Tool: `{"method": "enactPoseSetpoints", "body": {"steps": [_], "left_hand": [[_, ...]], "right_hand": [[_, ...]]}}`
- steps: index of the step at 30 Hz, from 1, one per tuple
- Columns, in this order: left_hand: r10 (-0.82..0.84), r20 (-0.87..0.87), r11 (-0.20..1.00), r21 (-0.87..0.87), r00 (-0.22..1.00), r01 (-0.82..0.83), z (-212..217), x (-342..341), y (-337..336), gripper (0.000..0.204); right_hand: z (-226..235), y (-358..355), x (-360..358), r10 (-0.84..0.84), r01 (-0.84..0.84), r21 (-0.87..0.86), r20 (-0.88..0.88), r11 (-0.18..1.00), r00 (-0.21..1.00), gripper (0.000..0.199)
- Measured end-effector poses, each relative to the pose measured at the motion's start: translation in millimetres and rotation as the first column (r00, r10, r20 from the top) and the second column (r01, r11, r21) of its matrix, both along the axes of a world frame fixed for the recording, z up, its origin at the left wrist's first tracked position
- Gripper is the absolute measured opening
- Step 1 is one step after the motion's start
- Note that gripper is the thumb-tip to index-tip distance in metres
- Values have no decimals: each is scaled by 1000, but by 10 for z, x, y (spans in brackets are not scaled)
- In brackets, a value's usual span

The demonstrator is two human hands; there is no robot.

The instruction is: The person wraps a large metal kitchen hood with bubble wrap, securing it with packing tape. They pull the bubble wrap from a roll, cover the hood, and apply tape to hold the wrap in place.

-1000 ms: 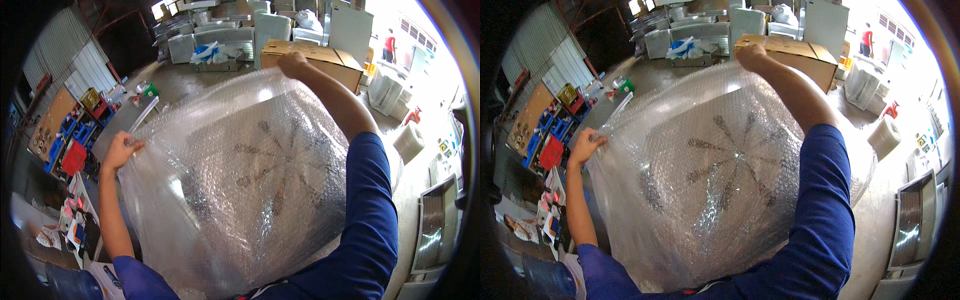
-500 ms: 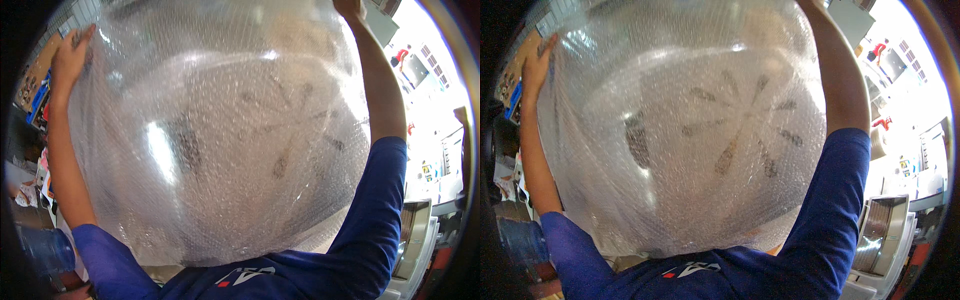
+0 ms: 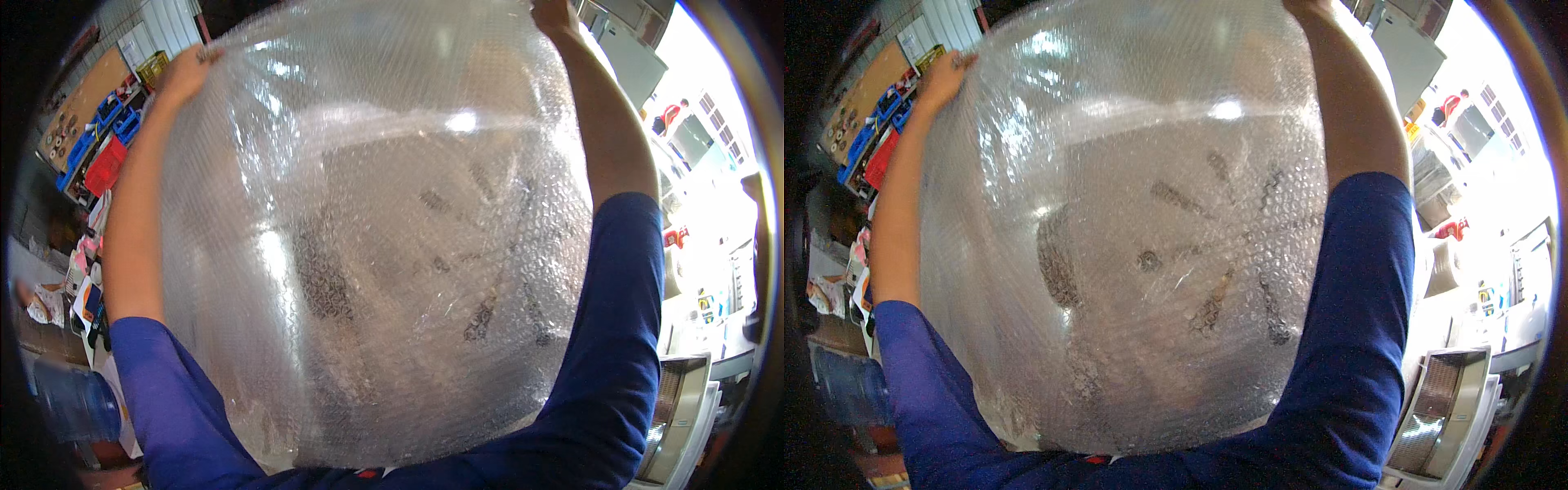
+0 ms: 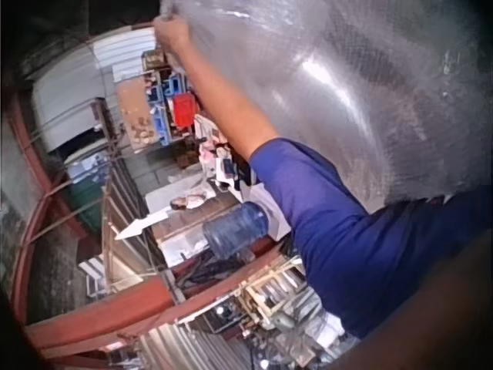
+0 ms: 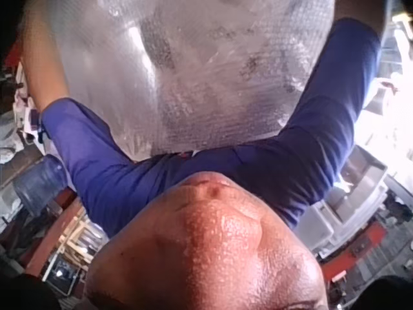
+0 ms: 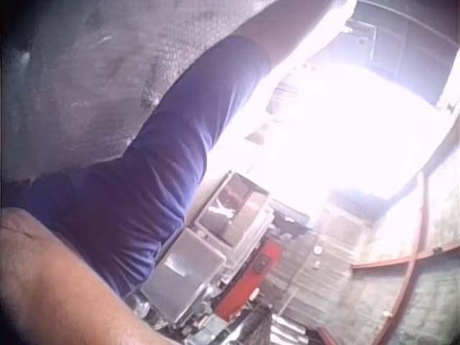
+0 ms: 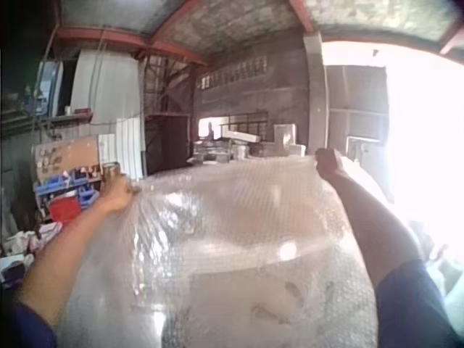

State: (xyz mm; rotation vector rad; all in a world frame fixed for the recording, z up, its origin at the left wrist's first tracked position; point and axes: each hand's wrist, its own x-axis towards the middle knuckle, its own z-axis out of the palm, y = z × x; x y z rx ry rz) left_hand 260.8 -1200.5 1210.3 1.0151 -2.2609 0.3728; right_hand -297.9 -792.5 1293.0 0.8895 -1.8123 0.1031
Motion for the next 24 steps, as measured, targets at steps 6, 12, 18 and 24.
{"method": "enactPoseSetpoints", "body": {"steps": [6, 12, 18, 24], "left_hand": [[119, 195, 920, 347, 974, -182, -855, -103, 435, 61], [256, 275, 880, 330, 927, -341, -1530, -2, 717, 50], [319, 116, 883, 324, 941, -339, -1258, -252, 708, 41], [304, 137, 885, 324, 943, -333, -1131, -357, 444, 42]], "right_hand": [[-961, -613, -74, -34, -29, 180, 340, 983, 940, 28], [-1784, -698, 584, -107, -163, 506, 463, 847, 880, 59], [-819, 58, 1279, -169, -306, 595, 609, 743, 775, 69], [-735, 1993, 2429, 167, -443, 407, 556, 799, 814, 61]]}}
